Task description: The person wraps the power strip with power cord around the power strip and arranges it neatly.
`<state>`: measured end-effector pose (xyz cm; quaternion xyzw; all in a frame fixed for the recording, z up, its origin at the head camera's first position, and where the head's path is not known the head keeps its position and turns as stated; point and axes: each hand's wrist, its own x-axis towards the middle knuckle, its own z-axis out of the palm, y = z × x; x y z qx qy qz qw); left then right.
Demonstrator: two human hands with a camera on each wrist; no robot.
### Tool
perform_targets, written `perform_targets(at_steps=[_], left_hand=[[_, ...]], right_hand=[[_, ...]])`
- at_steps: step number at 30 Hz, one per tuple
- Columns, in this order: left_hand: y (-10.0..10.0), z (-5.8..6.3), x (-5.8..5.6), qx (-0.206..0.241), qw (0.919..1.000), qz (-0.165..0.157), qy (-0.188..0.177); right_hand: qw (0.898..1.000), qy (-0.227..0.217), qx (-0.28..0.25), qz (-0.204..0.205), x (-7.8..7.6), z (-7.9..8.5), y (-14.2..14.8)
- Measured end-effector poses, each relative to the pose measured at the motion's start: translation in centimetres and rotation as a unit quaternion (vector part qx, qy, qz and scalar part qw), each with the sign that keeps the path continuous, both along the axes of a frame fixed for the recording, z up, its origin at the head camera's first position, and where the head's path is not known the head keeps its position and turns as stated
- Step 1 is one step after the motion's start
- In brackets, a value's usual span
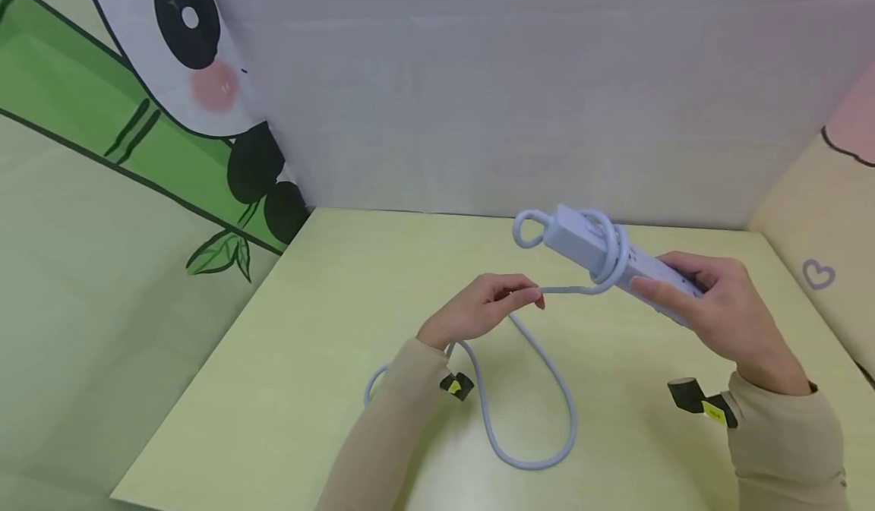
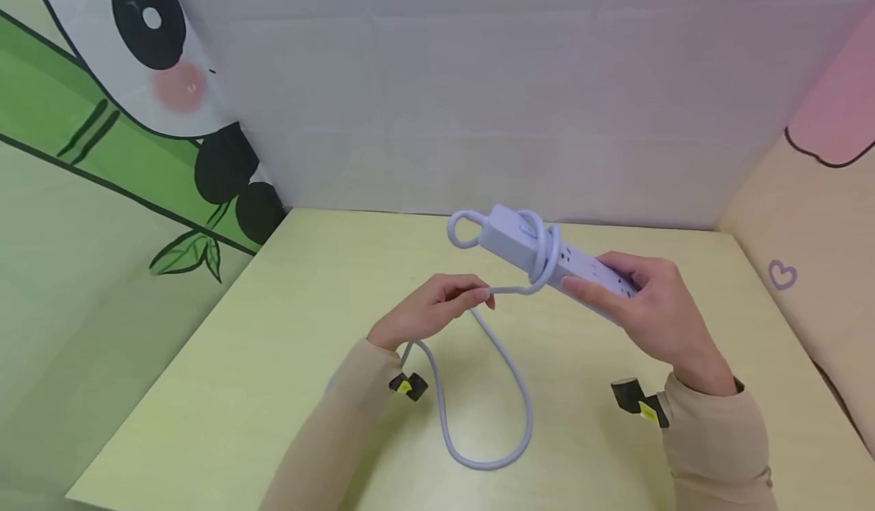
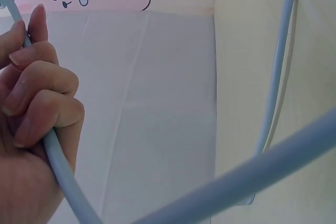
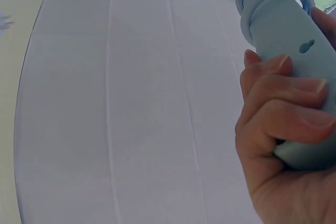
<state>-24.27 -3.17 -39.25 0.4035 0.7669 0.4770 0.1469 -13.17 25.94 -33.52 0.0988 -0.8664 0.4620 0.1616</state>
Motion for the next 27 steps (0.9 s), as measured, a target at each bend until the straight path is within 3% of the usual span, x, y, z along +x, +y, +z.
perform_targets(at_steps=[12,19,27], left_hand=[[-2.4,0.2,1.3,-0.004,0.999,0.045,-0.005],[-2.4,0.0,1.4,0.002,0.9946,0.103,-0.01],[-2.4,0.1,1.4,0.005,0.9859,0.167,0.009]], right_hand=[[0.998,-0.04,0.041,-0.016,2.8,0.2,-2.9],[0.998,-0.043,0.047,-0.002,3.0,0.1,-3.0],[0.998,-0.046,0.049,0.011,2.9,0.0,-3.1]])
